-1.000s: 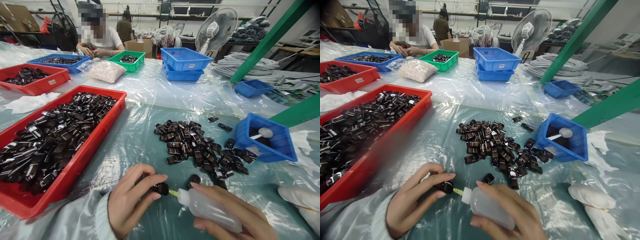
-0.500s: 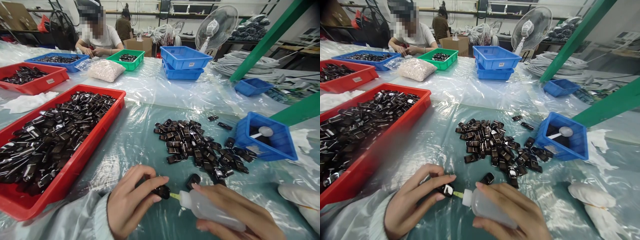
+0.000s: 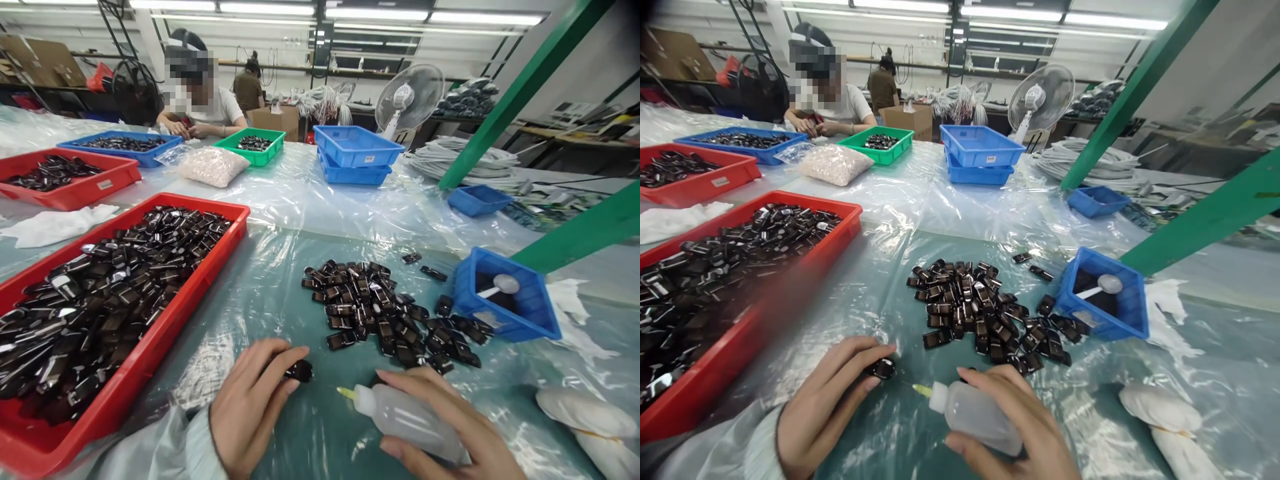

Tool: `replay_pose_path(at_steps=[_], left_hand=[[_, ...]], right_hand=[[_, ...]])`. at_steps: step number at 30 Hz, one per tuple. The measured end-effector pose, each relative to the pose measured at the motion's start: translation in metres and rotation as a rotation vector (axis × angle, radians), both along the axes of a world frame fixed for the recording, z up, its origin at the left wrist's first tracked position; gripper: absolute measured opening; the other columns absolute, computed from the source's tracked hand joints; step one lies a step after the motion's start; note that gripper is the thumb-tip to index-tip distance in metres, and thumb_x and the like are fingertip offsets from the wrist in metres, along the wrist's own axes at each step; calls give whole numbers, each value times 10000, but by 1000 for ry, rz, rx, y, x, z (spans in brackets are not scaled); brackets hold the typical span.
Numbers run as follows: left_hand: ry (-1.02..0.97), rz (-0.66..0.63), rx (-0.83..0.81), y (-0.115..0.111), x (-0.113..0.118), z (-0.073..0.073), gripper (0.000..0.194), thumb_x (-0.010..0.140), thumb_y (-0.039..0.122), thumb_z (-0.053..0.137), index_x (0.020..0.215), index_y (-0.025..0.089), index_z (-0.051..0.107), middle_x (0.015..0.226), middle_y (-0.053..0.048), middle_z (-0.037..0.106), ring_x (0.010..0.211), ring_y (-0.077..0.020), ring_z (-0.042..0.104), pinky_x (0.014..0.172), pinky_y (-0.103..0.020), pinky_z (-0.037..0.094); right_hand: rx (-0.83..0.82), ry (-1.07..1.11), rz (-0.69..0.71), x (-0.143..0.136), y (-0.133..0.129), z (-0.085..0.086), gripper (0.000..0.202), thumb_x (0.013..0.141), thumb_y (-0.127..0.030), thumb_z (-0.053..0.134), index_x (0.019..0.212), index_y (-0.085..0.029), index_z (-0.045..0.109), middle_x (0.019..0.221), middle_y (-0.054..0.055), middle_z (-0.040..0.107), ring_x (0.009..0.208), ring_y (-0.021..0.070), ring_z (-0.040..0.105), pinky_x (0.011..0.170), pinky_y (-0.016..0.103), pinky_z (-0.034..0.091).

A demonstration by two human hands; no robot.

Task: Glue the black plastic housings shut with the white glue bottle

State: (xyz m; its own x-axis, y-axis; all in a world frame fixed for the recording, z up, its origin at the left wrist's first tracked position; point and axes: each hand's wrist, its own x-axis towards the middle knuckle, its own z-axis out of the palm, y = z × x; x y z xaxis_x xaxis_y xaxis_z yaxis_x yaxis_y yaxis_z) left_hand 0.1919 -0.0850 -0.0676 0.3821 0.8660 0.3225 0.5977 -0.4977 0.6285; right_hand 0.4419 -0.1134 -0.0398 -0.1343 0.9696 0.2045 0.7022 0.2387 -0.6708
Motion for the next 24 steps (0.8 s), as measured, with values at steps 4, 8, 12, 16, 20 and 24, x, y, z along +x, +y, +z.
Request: replay_pose_path(at_steps=[4, 8, 12, 16, 20, 24], left_hand=[[-25, 29, -12, 4, -1, -3, 252, 959, 225, 384, 1187, 251, 490, 1085, -70, 586, 990, -241, 546, 855, -380, 452], [-32, -128, 5, -3, 5, -4, 212, 966, 271, 372, 1135, 224, 490, 966, -56, 628, 849, -226, 569, 777, -357, 469], [-79, -245, 104, -10, 12, -10, 269, 977, 364, 303, 1091, 205, 488, 852, -53, 638, 726, -212, 562, 641, -304, 449], [-106, -228, 78, -11, 12, -12, 228, 974, 333, 300, 1075, 218, 469, 878, -47, 637, 730, -212, 567, 645, -306, 452], [-127, -194, 82, -12, 12, -7, 233, 974, 350, 297, 1065, 223, 469, 872, -45, 644, 731, -207, 592, 646, -308, 470], [-226, -191, 319, -15, 15, 1, 313, 973, 418, 298, 1011, 196, 514, 687, -26, 648, 560, -165, 587, 518, -258, 444]], right_hand=[[-42, -4, -47, 1, 5, -4, 295, 759, -293, 684, 1054, -310, 665, 1033, 49, 672, 917, 193, 695, 632, 159, 576], [-119, 168, -101, -12, 13, -3, 252, 836, -317, 604, 1082, -268, 583, 1094, 72, 678, 1006, 203, 667, 728, 207, 576], [-114, 382, -34, -42, 26, -2, 198, 875, -287, 558, 1061, -251, 498, 1152, 77, 666, 1057, 173, 640, 835, 242, 545], [28, 215, 36, -60, 39, -8, 194, 883, -232, 548, 1069, -236, 494, 1096, 67, 677, 963, 156, 674, 790, 238, 562], [244, 91, -109, -54, 32, -17, 361, 832, -306, 613, 1124, -204, 427, 1015, 103, 621, 877, 215, 652, 711, 335, 571], [513, -107, 54, -61, 16, -27, 26, 910, -211, 472, 929, -227, 480, 772, 19, 613, 685, 155, 634, 611, 249, 541]])
